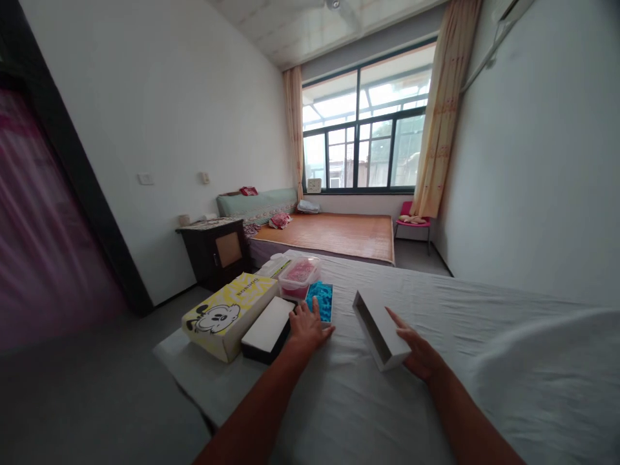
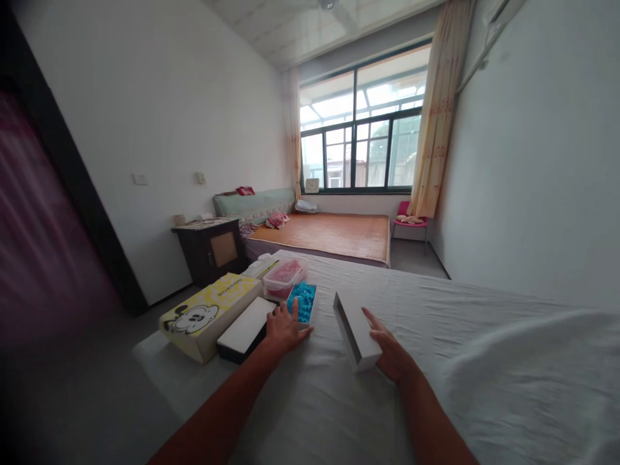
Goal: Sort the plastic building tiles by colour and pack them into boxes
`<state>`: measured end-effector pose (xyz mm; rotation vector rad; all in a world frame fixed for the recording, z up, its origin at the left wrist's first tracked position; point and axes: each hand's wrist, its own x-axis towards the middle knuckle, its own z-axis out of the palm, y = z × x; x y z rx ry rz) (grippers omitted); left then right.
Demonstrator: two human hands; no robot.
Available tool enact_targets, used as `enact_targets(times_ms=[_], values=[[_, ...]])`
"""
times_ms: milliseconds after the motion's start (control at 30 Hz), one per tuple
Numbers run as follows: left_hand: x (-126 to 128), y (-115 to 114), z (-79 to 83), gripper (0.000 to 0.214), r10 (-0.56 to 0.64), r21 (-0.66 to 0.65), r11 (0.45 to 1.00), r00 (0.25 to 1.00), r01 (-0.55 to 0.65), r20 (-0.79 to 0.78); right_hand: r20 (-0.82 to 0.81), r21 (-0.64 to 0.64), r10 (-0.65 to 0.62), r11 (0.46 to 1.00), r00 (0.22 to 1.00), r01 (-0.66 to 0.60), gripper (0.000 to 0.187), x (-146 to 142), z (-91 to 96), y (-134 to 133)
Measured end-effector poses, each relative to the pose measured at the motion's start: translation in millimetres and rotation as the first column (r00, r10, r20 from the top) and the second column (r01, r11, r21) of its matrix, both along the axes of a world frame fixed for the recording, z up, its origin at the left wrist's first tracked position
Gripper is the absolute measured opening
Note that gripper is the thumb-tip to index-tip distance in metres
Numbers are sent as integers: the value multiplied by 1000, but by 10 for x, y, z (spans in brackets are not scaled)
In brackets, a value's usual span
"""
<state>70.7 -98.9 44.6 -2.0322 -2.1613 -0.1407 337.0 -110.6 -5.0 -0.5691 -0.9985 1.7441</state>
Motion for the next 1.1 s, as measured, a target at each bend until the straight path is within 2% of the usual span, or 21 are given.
enact_targets(times_ms=[167, 267, 367, 500, 633, 733, 833, 1000, 1100], values=[[60, 86, -26, 95, 71, -65, 996, 992, -65, 105, -65, -8, 12, 1000, 998, -12, 61, 3, 13, 41], [-11, 102, 36, 97, 35, -40, 999, 993, -30, 116, -75, -5, 2, 1000, 997, -3, 60, 6, 39, 10], [-131, 92, 170, 100, -42, 28, 999, 993, 39, 112, -85, -17, 3, 1000, 996, -5, 58, 0, 85, -34], [-279, 31, 383, 100, -133, 118, 985, 991, 129, 30, -90, -26, -10, 1000, 996, 8, 55, -12, 112, -53], [-364, -34, 507, 94, -235, 184, 948, 961, 259, -143, -87, 7, -13, 1000, 996, 14, 52, -19, 98, -42], [-385, -30, 495, 93, -304, 185, 910, 902, 370, -306, -77, 50, 7, 999, 997, -3, 52, -25, 99, -42], [-381, 33, 404, 90, -349, 139, 884, 827, 447, -441, -79, 102, 40, 994, 996, -32, 54, -37, 119, -55], [-356, 192, 237, 50, -395, 149, 816, 727, 559, -562, -54, 145, 28, 989, 998, -20, 56, -57, 180, -84], [-340, 259, 228, 41, -429, 170, 743, 656, 648, -621, -52, 130, 17, 991, 998, -10, 53, -61, 207, -89]])
